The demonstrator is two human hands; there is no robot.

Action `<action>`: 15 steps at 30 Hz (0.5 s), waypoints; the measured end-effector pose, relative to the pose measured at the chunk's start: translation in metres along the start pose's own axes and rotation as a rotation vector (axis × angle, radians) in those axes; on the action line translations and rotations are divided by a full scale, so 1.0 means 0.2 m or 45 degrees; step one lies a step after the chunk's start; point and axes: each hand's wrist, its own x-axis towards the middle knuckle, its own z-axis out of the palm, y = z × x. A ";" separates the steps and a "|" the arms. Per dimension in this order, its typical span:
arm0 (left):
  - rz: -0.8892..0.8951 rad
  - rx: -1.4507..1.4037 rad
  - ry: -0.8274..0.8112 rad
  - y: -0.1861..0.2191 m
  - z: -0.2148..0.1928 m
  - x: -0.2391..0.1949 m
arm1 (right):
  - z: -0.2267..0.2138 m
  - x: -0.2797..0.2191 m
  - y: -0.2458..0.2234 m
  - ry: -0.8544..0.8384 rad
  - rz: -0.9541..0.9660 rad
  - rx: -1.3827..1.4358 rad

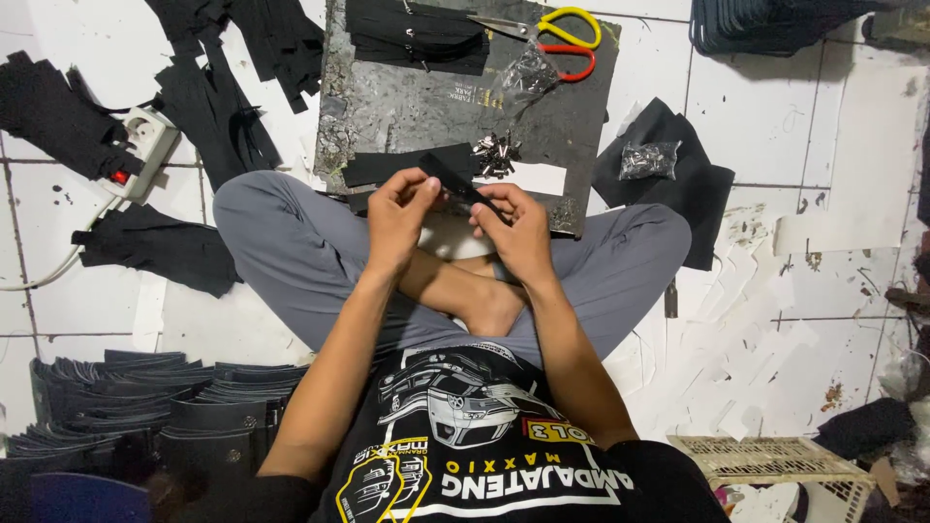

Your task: Attaching metal hardware components to black fabric strips by hand

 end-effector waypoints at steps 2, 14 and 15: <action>0.023 -0.091 -0.071 0.07 0.03 -0.01 | 0.00 -0.01 -0.08 0.094 -0.172 -0.190; 0.043 -0.165 -0.143 0.21 0.11 -0.09 | 0.05 0.01 -0.08 0.467 -0.956 -0.587; 0.043 -0.127 -0.123 0.23 0.11 -0.09 | 0.05 0.01 -0.08 0.477 -0.995 -0.592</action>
